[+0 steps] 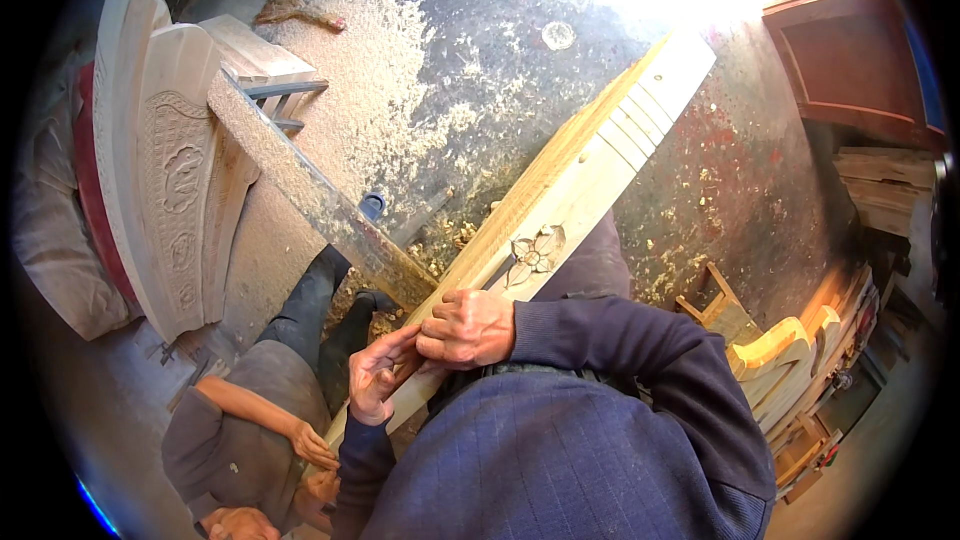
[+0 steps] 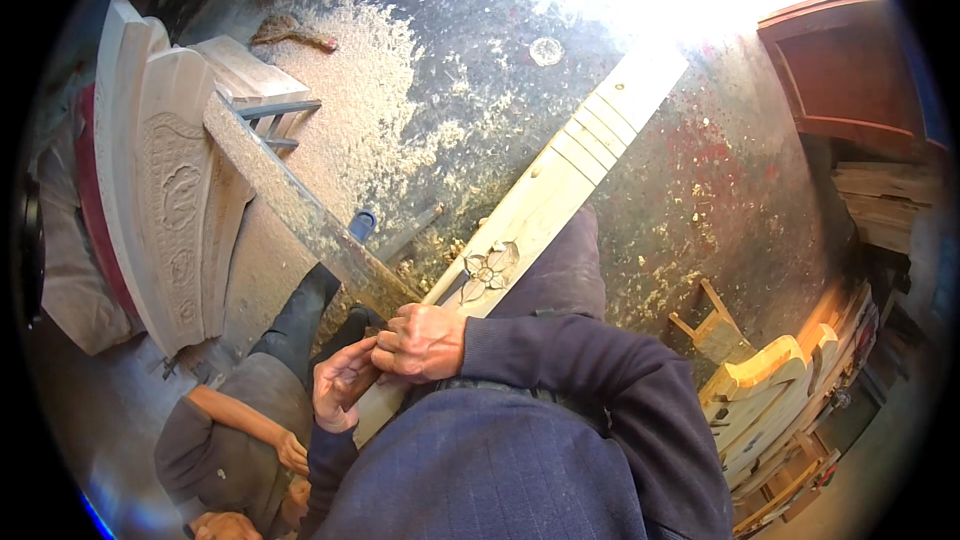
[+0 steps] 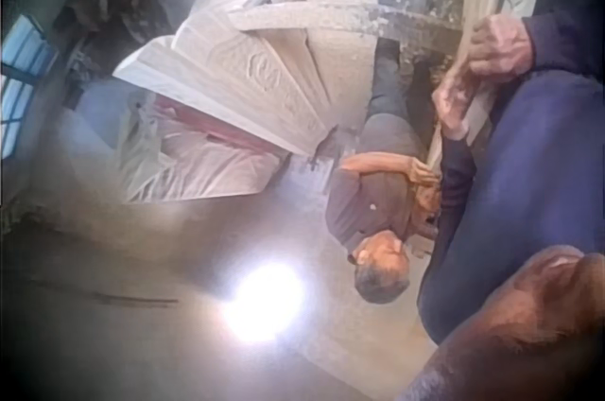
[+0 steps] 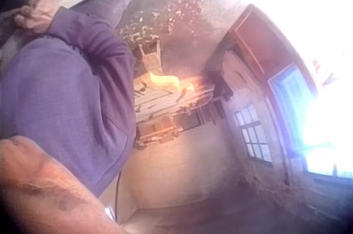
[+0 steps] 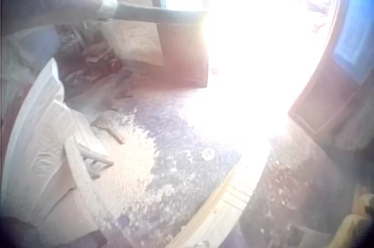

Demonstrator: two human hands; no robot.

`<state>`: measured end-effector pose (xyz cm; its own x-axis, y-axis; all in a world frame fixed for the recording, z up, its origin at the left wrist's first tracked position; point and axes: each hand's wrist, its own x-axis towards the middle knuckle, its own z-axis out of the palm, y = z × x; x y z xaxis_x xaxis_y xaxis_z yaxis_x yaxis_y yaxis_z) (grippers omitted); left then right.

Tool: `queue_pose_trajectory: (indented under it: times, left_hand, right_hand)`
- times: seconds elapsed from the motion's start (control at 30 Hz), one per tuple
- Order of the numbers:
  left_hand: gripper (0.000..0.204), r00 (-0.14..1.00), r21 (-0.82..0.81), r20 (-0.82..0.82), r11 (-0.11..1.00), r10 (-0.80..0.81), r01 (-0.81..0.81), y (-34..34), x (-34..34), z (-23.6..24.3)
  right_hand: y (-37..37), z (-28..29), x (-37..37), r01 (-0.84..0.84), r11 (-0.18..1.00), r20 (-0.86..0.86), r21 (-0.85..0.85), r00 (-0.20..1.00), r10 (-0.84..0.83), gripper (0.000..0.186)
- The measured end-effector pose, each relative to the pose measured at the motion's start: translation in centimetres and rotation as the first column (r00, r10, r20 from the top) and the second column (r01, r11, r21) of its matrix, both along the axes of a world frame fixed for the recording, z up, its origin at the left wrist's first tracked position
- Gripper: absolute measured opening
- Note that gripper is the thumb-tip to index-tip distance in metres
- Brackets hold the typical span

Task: The person carves a flower design into a wooden plank using a chisel and a mallet.

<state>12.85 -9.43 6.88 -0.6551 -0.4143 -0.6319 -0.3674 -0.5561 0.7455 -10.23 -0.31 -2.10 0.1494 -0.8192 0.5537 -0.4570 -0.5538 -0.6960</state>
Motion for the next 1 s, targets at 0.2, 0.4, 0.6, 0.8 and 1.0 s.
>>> queue_pose_trajectory:
  times: [0.2,0.4,0.6,0.8,1.0]
  left_hand:
    - [0.109,0.997,0.029,0.026,0.997,0.069,-0.070,0.7,-0.7,1.0]
    - [0.119,0.999,0.005,0.005,0.999,0.036,-0.036,1.7,-0.2,3.7]
    - [0.123,0.986,-0.012,-0.020,0.986,0.163,-0.164,4.3,1.7,3.6]
    - [0.124,0.979,0.047,-0.028,0.979,0.202,-0.201,5.4,2.1,3.7]
    - [0.122,0.975,0.036,-0.067,0.977,0.214,-0.212,6.3,2.3,4.2]
  right_hand:
    - [0.2,0.4,-0.3,0.032,0.995,-0.136,-0.089,0.990,-0.044,0.020]
    - [0.1,1.5,0.5,0.008,0.973,-0.141,-0.231,0.989,-0.042,0.021]
    - [0.6,0.5,1.9,-0.097,0.985,-0.040,-0.144,0.995,0.092,0.033]
    - [0.9,0.9,1.9,-0.143,0.983,-0.011,-0.116,0.990,0.142,0.033]
    - [1.1,1.0,2.0,-0.172,0.978,0.023,-0.117,0.984,0.176,0.034]
